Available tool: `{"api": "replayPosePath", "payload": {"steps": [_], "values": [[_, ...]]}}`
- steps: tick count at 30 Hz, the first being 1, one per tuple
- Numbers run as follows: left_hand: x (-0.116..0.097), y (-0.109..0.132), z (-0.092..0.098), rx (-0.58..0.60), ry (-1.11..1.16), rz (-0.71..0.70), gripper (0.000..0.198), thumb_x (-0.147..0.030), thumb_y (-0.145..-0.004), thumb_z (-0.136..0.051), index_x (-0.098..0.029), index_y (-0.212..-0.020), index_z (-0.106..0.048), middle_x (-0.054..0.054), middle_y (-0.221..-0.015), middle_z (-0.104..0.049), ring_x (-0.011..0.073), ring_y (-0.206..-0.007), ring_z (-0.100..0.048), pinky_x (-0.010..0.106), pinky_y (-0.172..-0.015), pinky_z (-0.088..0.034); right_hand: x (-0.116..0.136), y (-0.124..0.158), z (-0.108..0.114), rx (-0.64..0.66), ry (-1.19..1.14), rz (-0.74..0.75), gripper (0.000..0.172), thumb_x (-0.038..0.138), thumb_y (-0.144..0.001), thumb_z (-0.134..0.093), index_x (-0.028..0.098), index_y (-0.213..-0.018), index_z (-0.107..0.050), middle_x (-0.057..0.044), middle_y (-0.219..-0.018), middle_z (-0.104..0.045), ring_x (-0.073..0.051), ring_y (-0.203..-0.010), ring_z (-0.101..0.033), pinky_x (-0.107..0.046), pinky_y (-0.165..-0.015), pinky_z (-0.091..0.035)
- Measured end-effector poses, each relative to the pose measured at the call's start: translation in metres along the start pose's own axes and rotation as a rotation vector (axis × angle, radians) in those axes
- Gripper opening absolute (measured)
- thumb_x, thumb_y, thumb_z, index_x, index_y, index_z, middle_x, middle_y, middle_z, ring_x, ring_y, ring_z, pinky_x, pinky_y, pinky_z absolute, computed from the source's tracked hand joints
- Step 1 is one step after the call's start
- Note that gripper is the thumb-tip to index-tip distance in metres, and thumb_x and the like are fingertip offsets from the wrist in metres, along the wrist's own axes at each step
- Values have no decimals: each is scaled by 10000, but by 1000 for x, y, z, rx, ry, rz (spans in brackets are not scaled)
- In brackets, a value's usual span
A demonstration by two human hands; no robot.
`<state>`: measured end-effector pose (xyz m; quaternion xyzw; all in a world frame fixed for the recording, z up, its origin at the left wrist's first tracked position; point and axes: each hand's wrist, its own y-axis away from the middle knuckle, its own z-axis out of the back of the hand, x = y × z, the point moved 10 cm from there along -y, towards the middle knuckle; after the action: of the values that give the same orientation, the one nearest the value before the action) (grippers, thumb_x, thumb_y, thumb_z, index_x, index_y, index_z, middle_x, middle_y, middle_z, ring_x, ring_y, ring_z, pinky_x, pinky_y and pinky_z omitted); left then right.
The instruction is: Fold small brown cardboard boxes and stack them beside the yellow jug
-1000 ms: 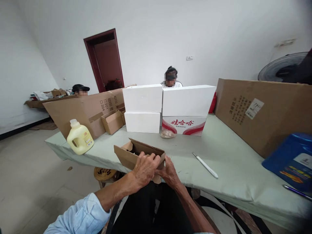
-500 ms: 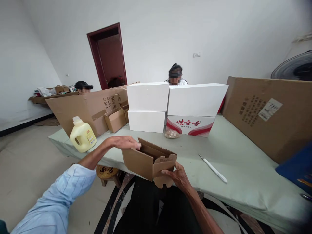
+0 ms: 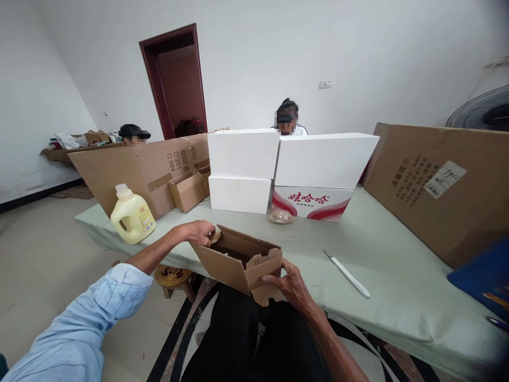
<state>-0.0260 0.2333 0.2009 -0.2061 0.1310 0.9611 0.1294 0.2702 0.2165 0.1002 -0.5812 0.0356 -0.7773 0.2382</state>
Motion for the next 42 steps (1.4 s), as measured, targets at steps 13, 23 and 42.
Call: {"api": "replayPosePath", "payload": {"steps": [13,23,42], "values": [[15,12,-12,-180,1066,-217,832,-656,-630,-941,-128,-1240,-737,183,-1192,-802,340,-1054,-770,443,-934,-613,-15,4,59,-224,-393,-303,688,696,-543,-964,167,-958,-821,-121,-968,-813,-331,-866,-737,-434,-767,-610],[-20,-54,-13,-463,1017,-193,707,-699,-641,-901,-153,-1056,-728,142,-1029,-829,300,-929,-781,390,-795,-627,34,73,154,-43,-64,-297,519,683,-767,-836,174,-866,-828,-64,-820,-779,-232,-724,-681,-330,-657,-565],[-6,-64,-184,-817,87,-256,252,-427,-970,-581,-278,-923,-780,66,-1030,-801,297,-990,-765,439,-827,-632,-73,-62,411,-875,982,-498,299,317,-924,-509,154,-874,-754,-142,-843,-751,-239,-799,-618,-313,-698,-370]]}}
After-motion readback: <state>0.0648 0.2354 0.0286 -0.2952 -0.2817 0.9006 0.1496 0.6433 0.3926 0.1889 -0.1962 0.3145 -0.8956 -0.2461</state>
